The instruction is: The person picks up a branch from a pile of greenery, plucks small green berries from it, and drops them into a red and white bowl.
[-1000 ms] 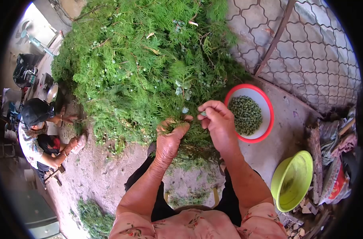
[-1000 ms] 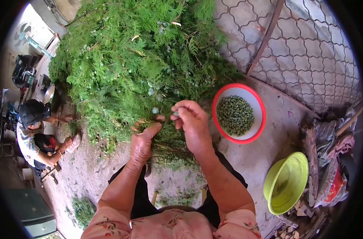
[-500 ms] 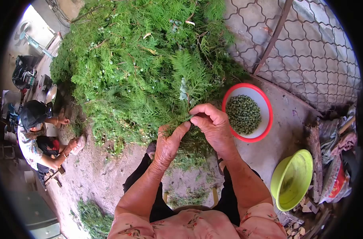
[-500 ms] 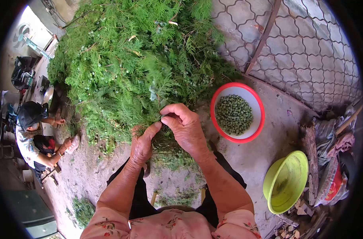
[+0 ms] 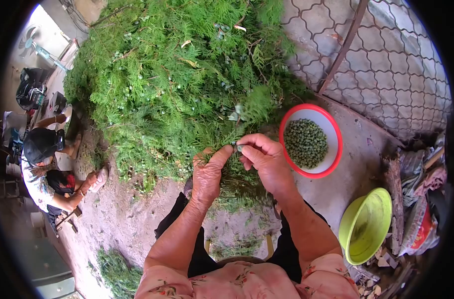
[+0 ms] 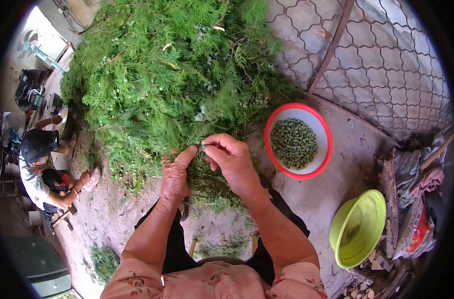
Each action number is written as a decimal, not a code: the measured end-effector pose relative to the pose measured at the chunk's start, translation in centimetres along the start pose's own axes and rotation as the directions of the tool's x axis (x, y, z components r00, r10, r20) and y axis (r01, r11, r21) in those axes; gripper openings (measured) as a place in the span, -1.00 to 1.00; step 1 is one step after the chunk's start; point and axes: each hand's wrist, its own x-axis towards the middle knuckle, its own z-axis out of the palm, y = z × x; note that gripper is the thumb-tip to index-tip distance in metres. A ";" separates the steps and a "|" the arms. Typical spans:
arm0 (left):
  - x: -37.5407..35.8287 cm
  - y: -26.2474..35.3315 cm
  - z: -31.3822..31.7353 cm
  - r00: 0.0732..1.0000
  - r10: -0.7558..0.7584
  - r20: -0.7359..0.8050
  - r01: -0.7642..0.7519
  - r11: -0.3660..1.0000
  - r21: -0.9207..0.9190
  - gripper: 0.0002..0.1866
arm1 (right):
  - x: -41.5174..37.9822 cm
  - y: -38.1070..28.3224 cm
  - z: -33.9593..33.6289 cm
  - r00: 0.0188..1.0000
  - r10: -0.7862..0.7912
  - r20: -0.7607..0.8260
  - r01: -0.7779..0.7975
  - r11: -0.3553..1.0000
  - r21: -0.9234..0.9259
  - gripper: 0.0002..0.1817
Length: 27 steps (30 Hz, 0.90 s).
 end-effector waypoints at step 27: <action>0.5 -0.2 -0.7 0.989 0.094 0.117 -0.105 0.990 0.090 -0.82 | 0.3 1.6 -0.4 0.999 0.027 0.019 -0.032 0.927 0.375 -0.90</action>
